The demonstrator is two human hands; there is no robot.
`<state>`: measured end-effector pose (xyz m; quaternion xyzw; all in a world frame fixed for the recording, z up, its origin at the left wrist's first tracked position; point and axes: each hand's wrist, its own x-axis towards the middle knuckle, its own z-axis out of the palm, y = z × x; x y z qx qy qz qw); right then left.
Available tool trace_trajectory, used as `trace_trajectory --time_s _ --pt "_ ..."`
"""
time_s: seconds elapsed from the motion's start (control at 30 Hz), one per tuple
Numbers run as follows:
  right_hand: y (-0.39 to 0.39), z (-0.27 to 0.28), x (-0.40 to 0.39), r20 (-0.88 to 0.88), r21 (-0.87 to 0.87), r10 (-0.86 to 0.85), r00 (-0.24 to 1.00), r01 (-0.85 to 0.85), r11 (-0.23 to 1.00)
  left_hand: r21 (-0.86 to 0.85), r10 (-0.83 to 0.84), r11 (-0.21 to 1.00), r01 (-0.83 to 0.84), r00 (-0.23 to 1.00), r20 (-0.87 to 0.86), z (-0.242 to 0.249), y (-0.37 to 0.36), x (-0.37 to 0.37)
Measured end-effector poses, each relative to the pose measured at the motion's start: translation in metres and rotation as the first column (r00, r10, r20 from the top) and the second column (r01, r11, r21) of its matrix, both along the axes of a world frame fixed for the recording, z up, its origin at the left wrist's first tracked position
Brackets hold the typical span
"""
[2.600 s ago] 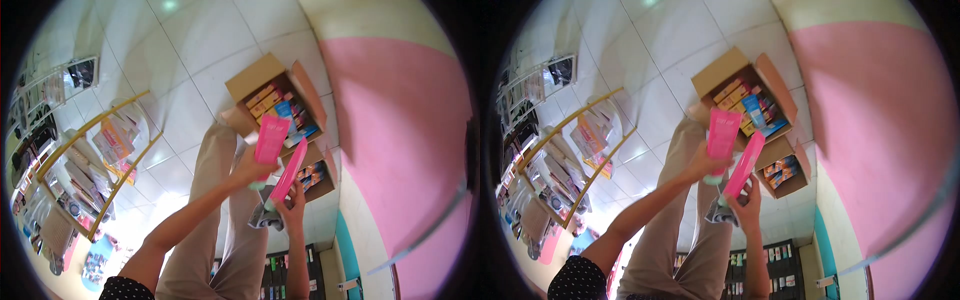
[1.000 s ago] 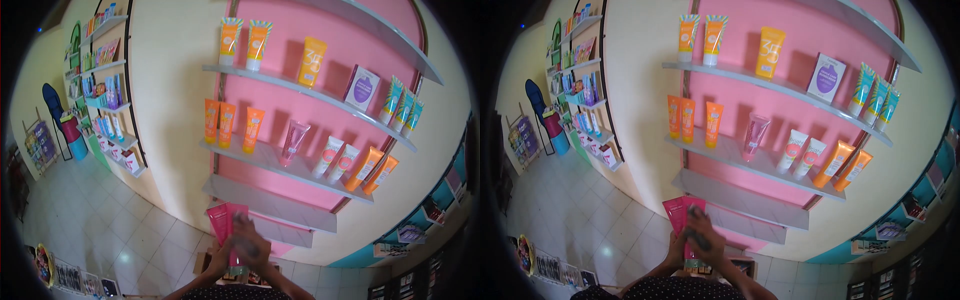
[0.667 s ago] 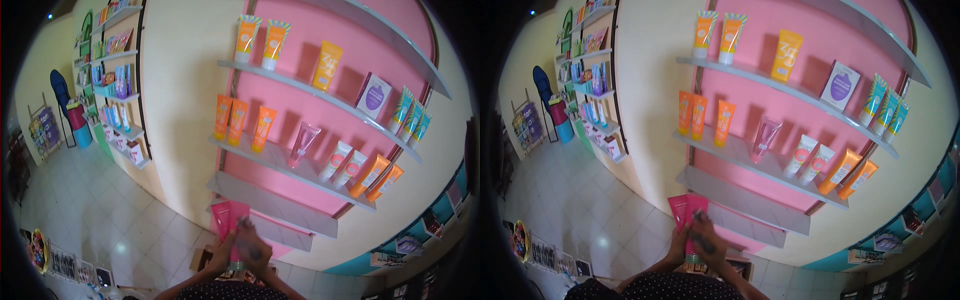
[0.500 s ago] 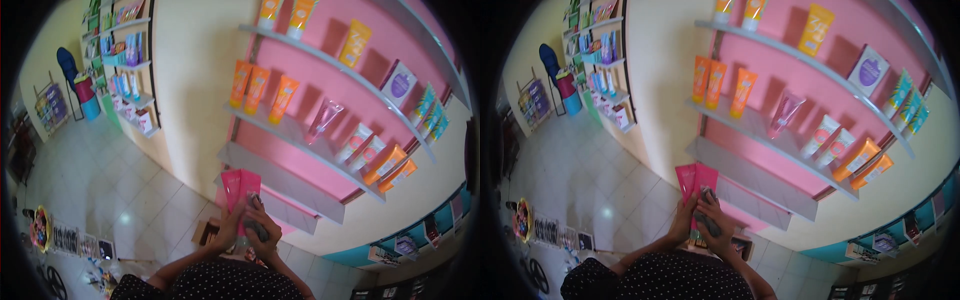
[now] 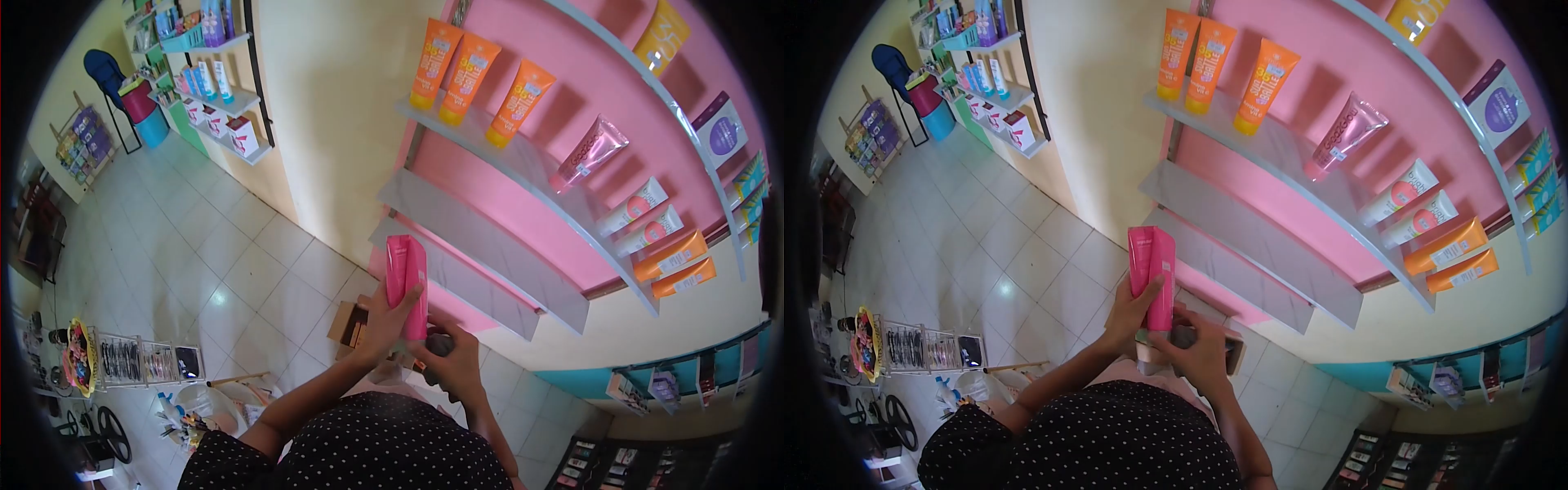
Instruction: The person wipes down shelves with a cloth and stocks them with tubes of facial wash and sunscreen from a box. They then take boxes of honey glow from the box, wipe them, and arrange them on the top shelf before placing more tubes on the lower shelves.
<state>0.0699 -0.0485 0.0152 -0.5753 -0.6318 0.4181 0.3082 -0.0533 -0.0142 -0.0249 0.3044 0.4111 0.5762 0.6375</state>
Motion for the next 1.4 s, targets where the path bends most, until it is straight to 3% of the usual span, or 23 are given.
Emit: trace_trajectory --time_s 0.03,0.13,0.2,0.23,0.27,0.33,0.37,0.5,0.57,0.63,0.7,0.77,0.83,1.0,1.07,1.17,1.2,1.27,1.33,1.37,1.4 --pt "0.002 -0.001 -0.003 0.003 -0.012 -0.010 1.000 0.010 1.000 0.085 0.045 0.996 -0.036 0.993 -0.111 -0.004 0.004 -0.001" --pt "0.013 -0.015 -0.008 0.050 -0.132 0.036 0.998 -0.029 0.991 0.109 0.038 0.994 -0.011 0.969 -0.245 -0.010 0.008 -0.003" --pt "0.021 -0.032 -0.002 -0.347 -0.239 0.019 0.938 -0.108 0.965 0.125 0.025 0.992 0.017 0.945 -0.327 -0.011 0.010 -0.007" --pt "0.024 -0.037 0.003 -0.341 -0.250 0.008 0.940 -0.099 0.963 -0.014 -0.076 0.997 0.075 0.992 -0.101 -0.009 0.013 -0.012" --pt "0.028 -0.040 0.009 -0.423 -0.381 -0.111 0.899 -0.065 0.922 -0.134 -0.143 0.978 0.162 0.980 0.142 -0.008 0.016 -0.018" --pt "0.034 -0.036 0.013 -0.548 -0.581 -0.326 0.770 -0.070 0.811 -0.141 -0.217 0.957 0.255 0.946 0.240 -0.003 0.021 -0.029" --pt "0.037 -0.042 0.015 -0.541 -0.588 -0.335 0.772 -0.061 0.807 -0.134 -0.279 0.932 0.337 0.902 0.330 -0.003 0.024 -0.032" --pt "0.056 -0.060 0.017 -0.575 -0.606 -0.349 0.740 -0.098 0.789 -0.166 -0.286 0.921 0.352 0.902 0.325 -0.022 0.042 -0.033" --pt "0.065 -0.051 0.009 -0.495 -0.562 -0.338 0.800 0.001 0.827 -0.059 -0.221 0.973 0.225 0.973 0.071 -0.026 0.050 -0.032" --pt "0.077 -0.055 0.010 -0.478 -0.562 -0.326 0.815 0.001 0.827 -0.002 -0.241 0.970 0.241 0.970 0.016 -0.028 0.062 -0.037" --pt "0.091 -0.056 0.008 -0.400 -0.372 -0.099 0.911 -0.063 0.926 0.061 -0.253 0.965 0.255 0.967 -0.041 -0.026 0.073 -0.041" --pt "0.098 -0.050 0.000 -0.433 -0.338 -0.109 0.895 -0.049 0.940 0.108 -0.211 0.968 0.225 0.969 -0.127 -0.022 0.081 -0.042" --pt "0.102 -0.040 -0.008 -0.407 -0.232 -0.061 0.911 -0.039 0.972 0.103 -0.200 0.973 0.208 0.977 -0.077 -0.017 0.083 -0.043" --pt "0.108 -0.035 -0.013 -0.445 -0.217 -0.003 0.895 -0.105 0.971 0.142 -0.207 0.968 0.208 0.978 -0.022 -0.011 0.086 -0.045" --pt "0.109 -0.027 -0.018 -0.527 -0.166 0.004 0.850 -0.107 0.980 0.196 -0.165 0.966 0.168 0.986 -0.031 -0.020 0.097 -0.044" --pt "0.126 -0.049 -0.004 -0.449 -0.201 0.017 0.893 -0.120 0.972 0.333 -0.044 0.939 0.086 0.990 -0.133 -0.018 0.130 -0.047" --pt "0.134 -0.057 -0.002 -0.412 -0.063 0.035 0.911 -0.067 0.996 0.334 -0.043 0.939 0.084 0.990 -0.131 -0.018 0.145 -0.049" --pt "0.155 -0.058 0.002 -0.339 -0.071 -0.014 0.941 -0.011 0.997 0.380 -0.022 0.919 0.108 0.975 -0.223 -0.016 0.178 -0.053" --pt "0.173 -0.050 -0.004 -0.210 -0.031 -0.178 0.961 0.175 0.984 0.421 -0.013 0.901 0.108 0.975 -0.222 -0.012 0.203 -0.052" --pt "0.182 -0.046 -0.006 -0.206 -0.029 -0.175 0.963 0.173 0.985 0.460 -0.007 0.881 0.112 0.975 -0.223 -0.011 0.213 -0.051" --pt "0.192 -0.043 -0.008 -0.097 0.074 -0.225 0.969 0.233 0.970 0.461 -0.004 0.881 0.107 0.976 -0.219 -0.013 0.223 -0.049"
